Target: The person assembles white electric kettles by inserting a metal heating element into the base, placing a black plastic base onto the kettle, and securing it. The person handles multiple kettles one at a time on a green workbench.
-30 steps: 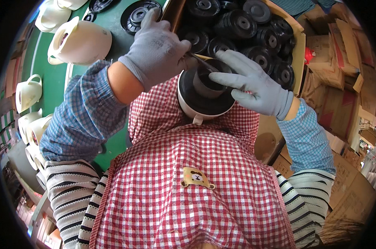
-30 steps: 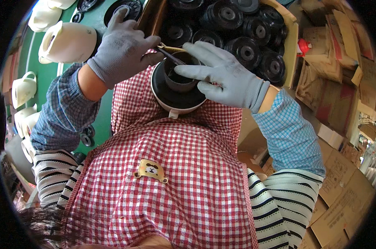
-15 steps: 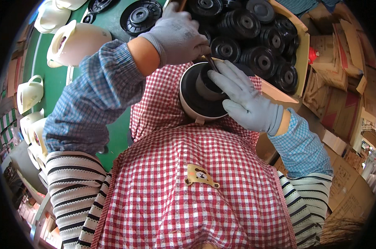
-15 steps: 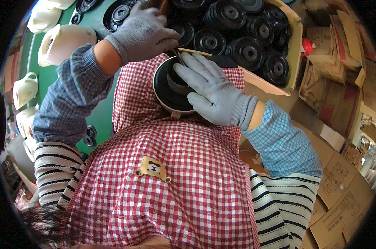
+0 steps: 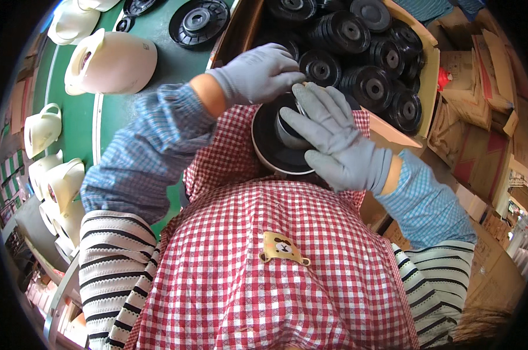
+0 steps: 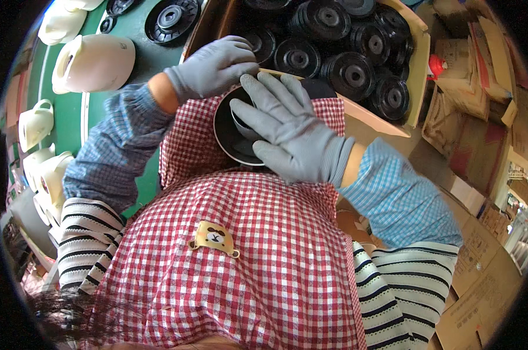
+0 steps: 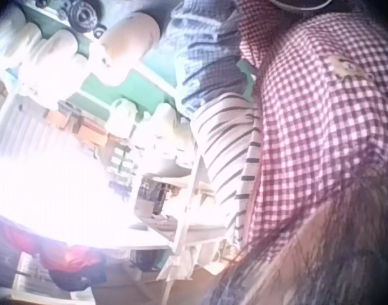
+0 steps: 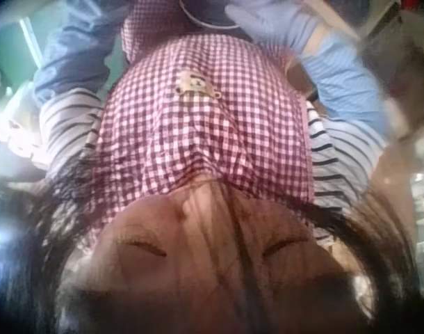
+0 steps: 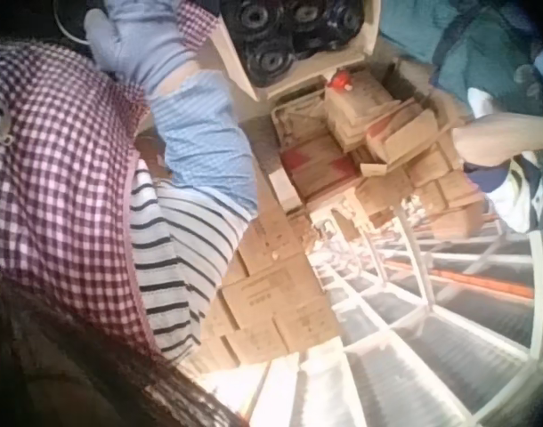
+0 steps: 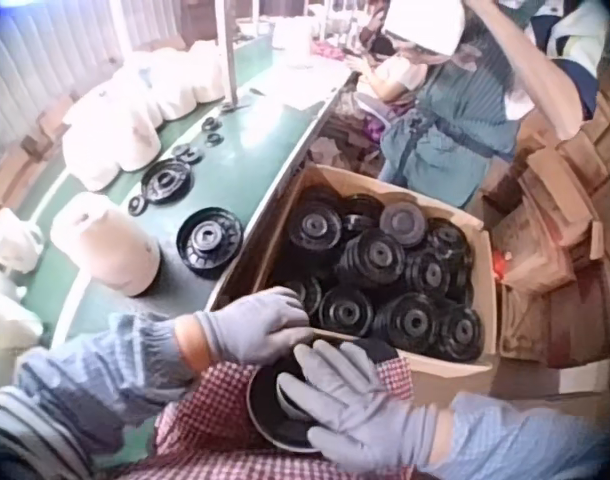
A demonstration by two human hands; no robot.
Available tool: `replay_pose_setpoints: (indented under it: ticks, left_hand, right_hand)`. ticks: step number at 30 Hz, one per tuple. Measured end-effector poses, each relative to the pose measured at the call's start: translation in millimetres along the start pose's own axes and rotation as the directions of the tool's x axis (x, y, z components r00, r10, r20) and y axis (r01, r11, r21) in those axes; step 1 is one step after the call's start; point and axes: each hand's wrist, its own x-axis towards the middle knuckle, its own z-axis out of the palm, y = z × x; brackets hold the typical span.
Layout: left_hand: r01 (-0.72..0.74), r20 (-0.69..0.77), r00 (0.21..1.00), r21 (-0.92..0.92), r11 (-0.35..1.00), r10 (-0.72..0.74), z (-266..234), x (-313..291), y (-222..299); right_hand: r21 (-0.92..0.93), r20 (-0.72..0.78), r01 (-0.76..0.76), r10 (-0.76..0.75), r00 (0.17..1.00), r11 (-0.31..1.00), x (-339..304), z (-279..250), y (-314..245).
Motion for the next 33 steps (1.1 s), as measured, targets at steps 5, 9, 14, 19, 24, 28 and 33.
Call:
replay_pose_setpoints:
  ticks: [5,9,14,19,24,28,33]
  left_hand:
    - [-0.154,0.015,0.988,0.069,0.986,0.153,21,13,-19]
    - [-0.291,-0.099,0.951,0.029,0.956,0.292,60,28,-59]
    - [-0.301,-0.034,0.953,0.032,0.953,0.302,44,32,-61]
    - [0.055,-0.516,0.842,-0.209,0.976,-0.159,-41,1,86]
    - [-0.241,-0.274,0.941,-0.126,0.962,0.200,47,-7,142]
    - [-0.194,-0.360,0.921,-0.093,0.977,0.149,62,-6,146]
    - [-0.211,-0.405,0.901,-0.096,0.973,0.155,71,-2,143]
  right_hand:
    - [0.086,-0.042,-0.069,0.073,0.996,0.994,7,5,-10]
    - [0.141,-0.229,-0.130,0.160,0.960,0.981,20,23,-17]
    - [0.391,-0.242,-0.078,0.184,0.953,0.917,21,27,2]
    - [0.583,-0.190,0.003,0.133,0.973,0.812,5,23,25]
    - [0.737,-0.105,0.031,0.069,0.992,0.675,7,-2,22]
    - [0.804,-0.106,-0.001,0.144,0.984,0.595,26,-18,46]
    - [0.311,-0.242,0.246,-0.174,0.955,0.918,99,5,99]
